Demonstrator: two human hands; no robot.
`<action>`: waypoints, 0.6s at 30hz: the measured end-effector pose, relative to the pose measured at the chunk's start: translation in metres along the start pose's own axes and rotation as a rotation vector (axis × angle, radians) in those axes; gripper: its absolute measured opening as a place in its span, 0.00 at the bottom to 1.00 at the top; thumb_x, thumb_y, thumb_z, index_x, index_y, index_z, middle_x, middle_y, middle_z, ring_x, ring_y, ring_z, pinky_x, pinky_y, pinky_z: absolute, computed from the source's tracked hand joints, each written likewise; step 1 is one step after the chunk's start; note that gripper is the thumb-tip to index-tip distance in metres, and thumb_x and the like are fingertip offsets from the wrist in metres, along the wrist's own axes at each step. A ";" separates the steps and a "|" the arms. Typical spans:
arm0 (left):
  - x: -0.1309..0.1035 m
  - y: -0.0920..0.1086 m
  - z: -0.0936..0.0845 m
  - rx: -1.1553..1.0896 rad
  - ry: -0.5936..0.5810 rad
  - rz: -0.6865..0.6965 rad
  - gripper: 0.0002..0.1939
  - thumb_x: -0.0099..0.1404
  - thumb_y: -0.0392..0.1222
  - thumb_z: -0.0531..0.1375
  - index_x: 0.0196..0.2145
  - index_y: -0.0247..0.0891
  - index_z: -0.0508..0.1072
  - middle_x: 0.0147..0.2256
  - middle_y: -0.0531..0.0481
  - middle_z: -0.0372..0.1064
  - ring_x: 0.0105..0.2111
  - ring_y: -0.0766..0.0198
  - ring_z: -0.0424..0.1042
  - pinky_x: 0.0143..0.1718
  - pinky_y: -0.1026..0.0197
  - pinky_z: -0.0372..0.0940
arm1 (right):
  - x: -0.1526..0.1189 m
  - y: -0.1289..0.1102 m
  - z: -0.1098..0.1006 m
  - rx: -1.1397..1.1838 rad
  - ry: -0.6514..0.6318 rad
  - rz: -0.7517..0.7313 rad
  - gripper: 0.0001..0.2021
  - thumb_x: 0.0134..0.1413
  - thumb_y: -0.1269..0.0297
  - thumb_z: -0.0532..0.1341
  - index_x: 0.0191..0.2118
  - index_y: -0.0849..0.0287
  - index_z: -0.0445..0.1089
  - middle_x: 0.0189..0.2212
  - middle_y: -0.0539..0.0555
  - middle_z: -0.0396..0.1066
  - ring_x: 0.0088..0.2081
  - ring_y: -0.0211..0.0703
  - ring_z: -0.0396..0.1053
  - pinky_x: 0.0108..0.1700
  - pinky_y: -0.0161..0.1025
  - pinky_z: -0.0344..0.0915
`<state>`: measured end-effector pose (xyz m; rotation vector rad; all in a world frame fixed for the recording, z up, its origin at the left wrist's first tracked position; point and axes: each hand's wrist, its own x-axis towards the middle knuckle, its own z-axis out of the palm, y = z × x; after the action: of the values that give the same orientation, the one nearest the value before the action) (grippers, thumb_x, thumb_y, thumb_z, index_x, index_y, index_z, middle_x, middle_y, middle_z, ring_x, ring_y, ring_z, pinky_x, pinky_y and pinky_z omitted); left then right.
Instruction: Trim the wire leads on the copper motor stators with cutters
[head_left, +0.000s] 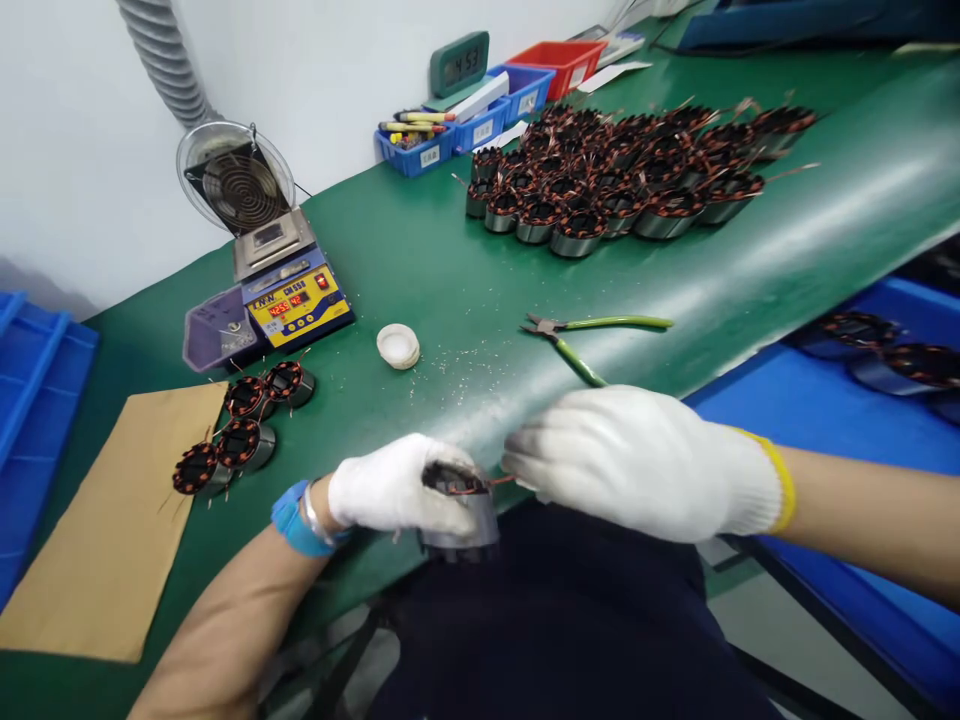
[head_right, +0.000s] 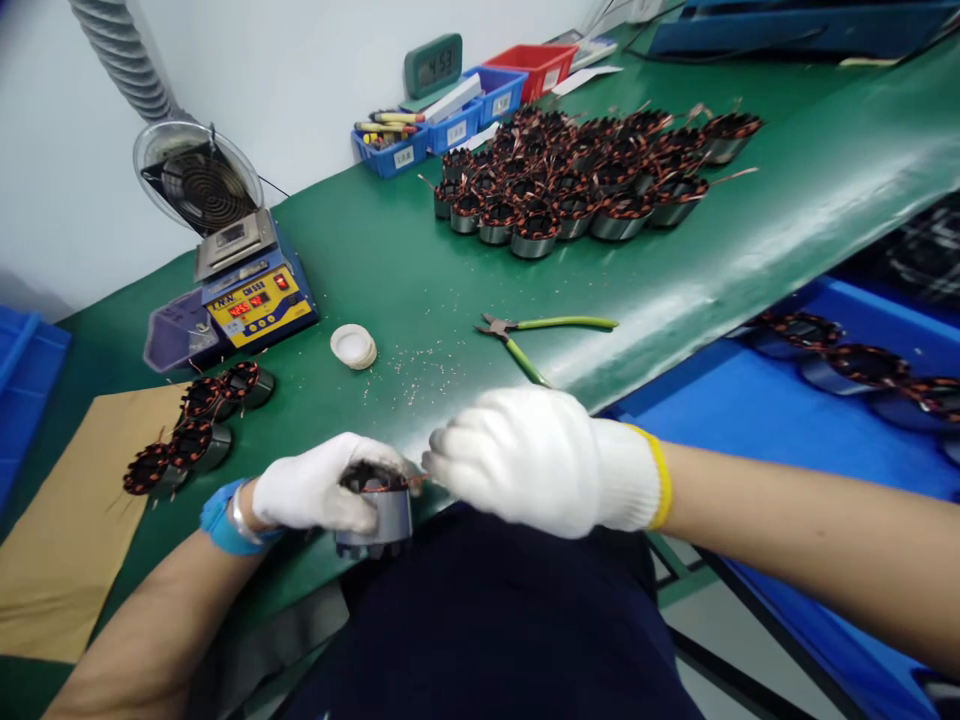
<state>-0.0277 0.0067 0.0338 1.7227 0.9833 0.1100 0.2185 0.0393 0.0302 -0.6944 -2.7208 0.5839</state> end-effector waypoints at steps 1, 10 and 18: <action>-0.002 0.001 0.004 0.141 0.109 -0.002 0.12 0.55 0.42 0.64 0.38 0.38 0.78 0.32 0.50 0.77 0.31 0.59 0.75 0.33 0.62 0.69 | 0.001 0.002 0.001 0.098 -0.034 0.095 0.12 0.54 0.60 0.63 0.44 0.55 0.76 0.37 0.59 0.79 0.34 0.48 0.75 0.36 0.42 0.68; -0.008 -0.003 0.028 1.142 0.625 0.172 0.24 0.62 0.48 0.61 0.53 0.35 0.73 0.36 0.41 0.75 0.33 0.53 0.73 0.32 0.54 0.64 | 0.007 0.001 0.034 1.050 -0.005 0.627 0.16 0.51 0.48 0.64 0.29 0.58 0.69 0.21 0.49 0.68 0.21 0.37 0.63 0.25 0.36 0.62; -0.004 -0.002 0.007 -0.165 -0.082 -0.031 0.13 0.54 0.45 0.61 0.36 0.39 0.76 0.31 0.50 0.75 0.30 0.60 0.73 0.31 0.61 0.67 | -0.006 -0.007 0.014 0.129 0.104 -0.142 0.11 0.65 0.68 0.54 0.35 0.59 0.74 0.29 0.55 0.76 0.29 0.42 0.71 0.33 0.39 0.64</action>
<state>-0.0274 -0.0014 0.0310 1.5484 0.9144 0.0967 0.2155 0.0268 0.0195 -0.4815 -2.5834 0.6621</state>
